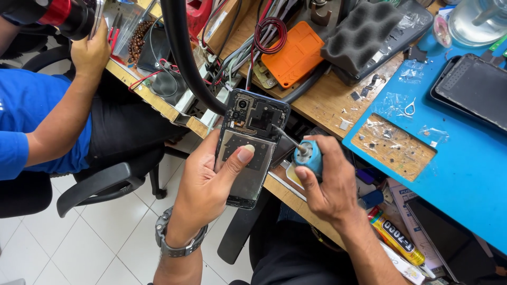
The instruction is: The person applies liquid adhesive to the edges of a smartphone back cover and presses it into place. They use a heat gun to warm the device and a screwdriver to remove screws from the internal frame. Finally, they use a small tool to carefully pry and separate the screen assembly from the phone's chassis.
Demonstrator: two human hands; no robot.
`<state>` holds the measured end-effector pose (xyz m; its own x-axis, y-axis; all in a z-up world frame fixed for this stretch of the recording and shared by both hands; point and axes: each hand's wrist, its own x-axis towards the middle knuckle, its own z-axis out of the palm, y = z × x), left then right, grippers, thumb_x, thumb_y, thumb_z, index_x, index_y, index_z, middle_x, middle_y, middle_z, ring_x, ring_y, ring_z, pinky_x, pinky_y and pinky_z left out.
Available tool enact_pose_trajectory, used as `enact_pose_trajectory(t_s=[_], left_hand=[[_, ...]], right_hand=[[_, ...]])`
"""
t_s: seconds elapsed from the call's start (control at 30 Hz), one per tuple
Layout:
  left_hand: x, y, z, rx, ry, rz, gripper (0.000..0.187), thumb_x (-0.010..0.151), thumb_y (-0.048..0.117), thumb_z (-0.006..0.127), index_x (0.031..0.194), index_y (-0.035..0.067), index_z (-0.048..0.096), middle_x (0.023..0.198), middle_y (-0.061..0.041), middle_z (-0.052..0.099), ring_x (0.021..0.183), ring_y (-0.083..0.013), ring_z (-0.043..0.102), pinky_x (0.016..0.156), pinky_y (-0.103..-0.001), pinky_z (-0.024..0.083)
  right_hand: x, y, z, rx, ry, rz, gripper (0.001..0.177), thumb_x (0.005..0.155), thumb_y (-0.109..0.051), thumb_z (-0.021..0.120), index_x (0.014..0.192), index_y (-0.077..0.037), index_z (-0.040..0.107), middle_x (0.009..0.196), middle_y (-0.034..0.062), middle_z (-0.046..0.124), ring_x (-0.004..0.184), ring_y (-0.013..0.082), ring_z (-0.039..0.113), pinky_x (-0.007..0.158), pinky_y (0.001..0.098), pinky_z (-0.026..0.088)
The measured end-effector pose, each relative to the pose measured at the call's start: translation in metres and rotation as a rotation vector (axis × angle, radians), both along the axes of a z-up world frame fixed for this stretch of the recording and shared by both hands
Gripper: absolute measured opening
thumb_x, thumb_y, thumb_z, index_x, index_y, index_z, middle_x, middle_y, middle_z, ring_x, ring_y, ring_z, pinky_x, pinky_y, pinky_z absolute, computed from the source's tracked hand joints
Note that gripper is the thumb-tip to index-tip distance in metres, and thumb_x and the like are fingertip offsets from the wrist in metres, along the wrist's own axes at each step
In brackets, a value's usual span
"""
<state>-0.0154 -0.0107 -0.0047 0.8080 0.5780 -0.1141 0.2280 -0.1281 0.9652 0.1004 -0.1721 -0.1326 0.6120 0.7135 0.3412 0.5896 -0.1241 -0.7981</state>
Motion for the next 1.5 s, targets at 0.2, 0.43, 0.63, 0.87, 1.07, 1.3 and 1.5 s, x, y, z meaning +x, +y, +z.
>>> enact_pose_trajectory(t_s=[0.2,0.43,0.63,0.87,1.07,1.3,1.5], left_hand=[[-0.006,0.001,-0.002,-0.023,0.118,0.014,0.022,0.098,0.027,0.065,0.106,0.007,0.064,0.093,0.004,0.063,0.086,-0.0054,0.058,0.078,-0.022,0.053],[-0.016,0.003,-0.009,-0.107,0.053,-0.027,0.037,0.096,0.022,0.064,0.128,0.002,0.064,0.113,-0.004,0.075,0.104,-0.0122,0.071,0.092,-0.026,0.058],[-0.043,0.001,-0.023,-0.176,-0.066,0.151,0.046,0.091,0.038,0.068,0.120,0.002,0.064,0.067,0.008,0.045,0.050,-0.0002,0.026,0.040,-0.021,0.017],[-0.023,-0.032,-0.024,-0.219,-0.129,0.119,0.098,0.073,0.065,0.077,0.131,-0.011,0.058,0.101,-0.021,0.073,0.083,-0.0281,0.073,0.053,-0.035,0.064],[-0.001,-0.036,-0.043,-0.267,0.239,-0.027,0.070,0.069,0.033,0.083,0.124,-0.007,0.070,0.095,-0.022,0.079,0.084,-0.0263,0.072,0.063,-0.035,0.060],[0.012,-0.028,-0.052,-0.212,0.756,-0.021,0.054,0.062,-0.010,0.092,0.115,0.000,0.087,0.088,-0.023,0.088,0.085,-0.0239,0.070,0.077,-0.036,0.054],[0.073,-0.069,-0.029,-0.260,0.374,-0.222,0.062,0.070,-0.004,0.079,0.130,0.004,0.066,0.106,-0.016,0.088,0.097,-0.0210,0.081,0.089,-0.028,0.058]], right_hand=[[0.002,0.000,0.008,0.010,0.014,-0.006,0.053,0.105,-0.050,0.035,0.125,-0.003,0.049,0.098,0.0116,0.053,0.076,0.0218,0.053,0.063,0.0361,0.047],[-0.002,0.002,0.019,-0.010,0.133,-0.070,0.057,0.104,-0.053,0.036,0.130,-0.004,0.049,0.106,0.0115,0.056,0.085,0.0226,0.057,0.073,0.0362,0.049],[0.020,0.013,0.069,-0.066,0.711,-0.056,0.090,0.089,-0.056,0.053,0.160,-0.009,0.025,0.130,0.0088,0.047,0.118,0.0203,0.056,0.100,0.0401,0.049],[0.069,0.074,0.071,-0.166,0.132,0.011,0.080,0.094,-0.020,0.065,0.157,-0.009,0.017,0.140,0.0272,0.045,0.125,0.0443,0.052,0.104,0.0519,0.040],[0.112,0.135,0.021,-0.221,-0.410,0.005,0.047,0.089,0.000,0.051,0.136,-0.005,0.049,0.116,0.0186,0.066,0.107,0.0354,0.061,0.085,0.0478,0.053],[0.117,0.074,0.035,-0.249,-0.698,-0.034,0.085,0.080,-0.057,0.091,0.138,-0.010,0.049,0.134,0.0081,0.058,0.123,0.0267,0.053,0.105,0.0393,0.043],[0.113,-0.033,0.088,-0.452,-0.774,0.202,0.050,0.133,-0.034,0.056,0.166,-0.008,0.029,0.168,0.0095,0.014,0.156,0.0238,0.008,0.133,0.0501,0.008]])
